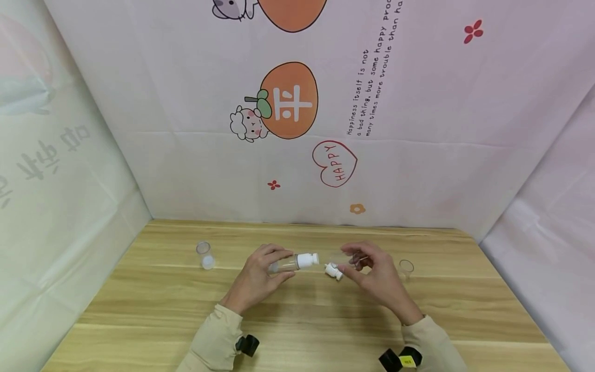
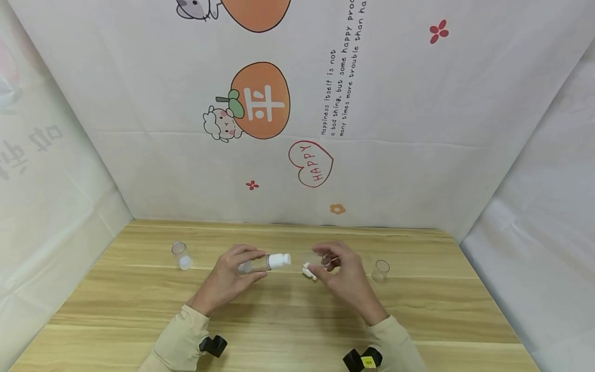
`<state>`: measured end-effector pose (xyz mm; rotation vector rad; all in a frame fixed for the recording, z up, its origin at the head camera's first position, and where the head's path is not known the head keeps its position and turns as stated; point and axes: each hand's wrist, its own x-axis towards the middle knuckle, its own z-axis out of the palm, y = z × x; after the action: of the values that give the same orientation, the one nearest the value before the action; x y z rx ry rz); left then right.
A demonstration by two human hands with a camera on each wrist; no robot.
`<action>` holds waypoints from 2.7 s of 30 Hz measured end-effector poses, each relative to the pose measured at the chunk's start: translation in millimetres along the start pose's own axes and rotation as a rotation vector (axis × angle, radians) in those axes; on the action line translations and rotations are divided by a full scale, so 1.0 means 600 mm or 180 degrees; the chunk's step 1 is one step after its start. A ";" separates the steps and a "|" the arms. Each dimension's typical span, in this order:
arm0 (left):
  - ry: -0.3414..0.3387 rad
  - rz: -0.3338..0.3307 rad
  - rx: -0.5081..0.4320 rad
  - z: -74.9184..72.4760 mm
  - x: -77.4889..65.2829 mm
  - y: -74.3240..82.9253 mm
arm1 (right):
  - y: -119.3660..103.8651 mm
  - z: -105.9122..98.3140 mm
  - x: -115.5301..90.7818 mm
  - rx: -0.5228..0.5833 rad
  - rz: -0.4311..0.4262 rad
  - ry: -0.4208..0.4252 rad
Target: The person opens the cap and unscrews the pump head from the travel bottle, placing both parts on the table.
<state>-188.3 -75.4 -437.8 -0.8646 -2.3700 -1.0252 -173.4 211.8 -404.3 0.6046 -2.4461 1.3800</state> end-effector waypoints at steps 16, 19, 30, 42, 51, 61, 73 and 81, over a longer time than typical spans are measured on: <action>0.0055 -0.0022 -0.0128 0.001 -0.003 -0.004 | 0.037 -0.017 0.002 -0.0337 0.0194 0.0054; 0.0065 -0.0028 -0.0154 0.001 -0.004 -0.004 | 0.049 -0.018 0.003 -0.0449 0.0219 0.0041; 0.0035 -0.0122 -0.0107 0.002 -0.005 -0.005 | 0.083 -0.019 0.005 -0.1006 0.0378 -0.0007; 0.0047 -0.0108 -0.0176 0.003 -0.007 -0.007 | 0.102 -0.023 0.008 -0.1251 0.0718 -0.0313; 0.0108 -0.0073 -0.0203 0.005 -0.009 -0.007 | 0.112 -0.022 0.012 -0.1459 0.0904 -0.0520; 0.0078 -0.0061 -0.0209 0.005 -0.009 -0.010 | 0.118 -0.021 0.013 -0.1546 0.0939 -0.0616; 0.0036 -0.0109 -0.0201 0.004 -0.010 -0.008 | 0.122 -0.021 0.013 -0.1579 0.0913 -0.0659; 0.0030 -0.0109 -0.0213 0.004 -0.010 -0.009 | 0.119 -0.021 0.013 -0.1584 0.0919 -0.0686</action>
<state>-187.8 -78.7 -445.4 -0.8437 -2.3621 -1.1255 -214.4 253.6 -448.2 0.2995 -2.9897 0.7563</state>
